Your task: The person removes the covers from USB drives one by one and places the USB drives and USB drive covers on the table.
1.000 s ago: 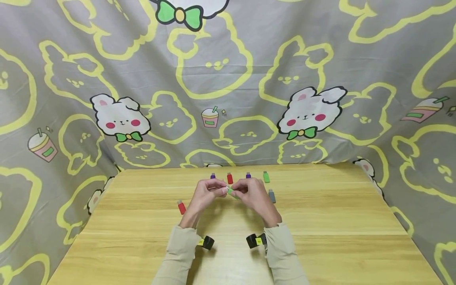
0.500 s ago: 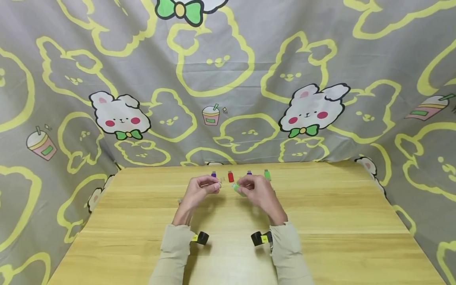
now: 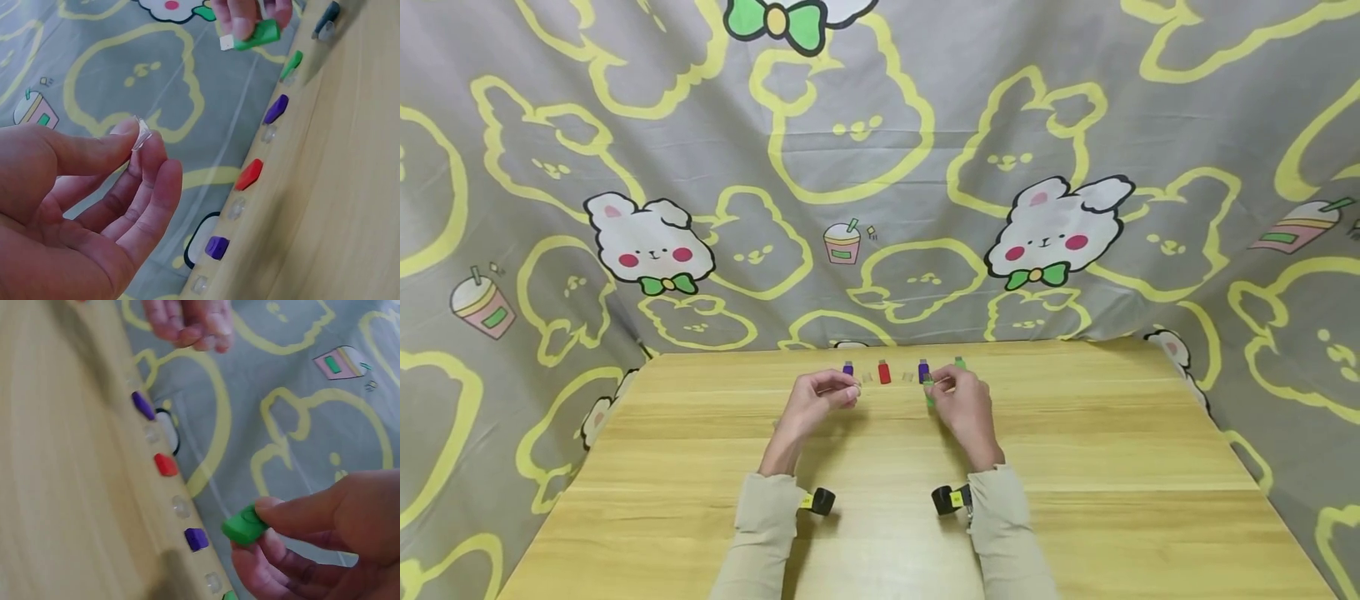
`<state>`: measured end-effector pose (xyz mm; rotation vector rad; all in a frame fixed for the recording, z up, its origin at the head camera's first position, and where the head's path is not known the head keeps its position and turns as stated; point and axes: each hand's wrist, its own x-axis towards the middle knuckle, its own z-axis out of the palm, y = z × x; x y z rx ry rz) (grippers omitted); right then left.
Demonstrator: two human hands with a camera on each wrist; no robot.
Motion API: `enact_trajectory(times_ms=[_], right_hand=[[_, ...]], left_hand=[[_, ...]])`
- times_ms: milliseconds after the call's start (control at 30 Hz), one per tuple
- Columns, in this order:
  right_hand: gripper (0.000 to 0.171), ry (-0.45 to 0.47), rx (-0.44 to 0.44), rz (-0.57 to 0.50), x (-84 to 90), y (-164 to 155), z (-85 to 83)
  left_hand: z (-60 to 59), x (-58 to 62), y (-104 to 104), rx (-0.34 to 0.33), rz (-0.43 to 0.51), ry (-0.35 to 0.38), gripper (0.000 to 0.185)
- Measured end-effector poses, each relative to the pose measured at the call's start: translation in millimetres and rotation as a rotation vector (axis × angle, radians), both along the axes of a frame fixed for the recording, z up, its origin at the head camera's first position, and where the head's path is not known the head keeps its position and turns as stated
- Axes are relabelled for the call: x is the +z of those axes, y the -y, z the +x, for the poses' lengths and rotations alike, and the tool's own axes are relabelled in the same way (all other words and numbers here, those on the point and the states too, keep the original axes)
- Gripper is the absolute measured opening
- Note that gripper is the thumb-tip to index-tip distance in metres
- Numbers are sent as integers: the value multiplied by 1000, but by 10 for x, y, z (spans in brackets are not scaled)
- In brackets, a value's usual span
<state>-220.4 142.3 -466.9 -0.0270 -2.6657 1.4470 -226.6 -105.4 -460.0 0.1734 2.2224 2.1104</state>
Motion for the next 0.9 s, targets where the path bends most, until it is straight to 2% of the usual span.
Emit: enact_trajectory(times_ms=[200,400,633,900], right_hand=[[10,-14,-49,142,-103,76,8],[15,-64,-52,198,-171,165,47],[19,-61,-66,261,-197,210,68],[25,-76,-57,338,-178,223,80]], left_hand=[[13,-10,-42,-25,-64,-5,12],[26,-47,-125,-49,-112,-25,11],[11,-76,-173,-84,-129,-33,10],[30,-85,-192,-86,-152,-41,9]])
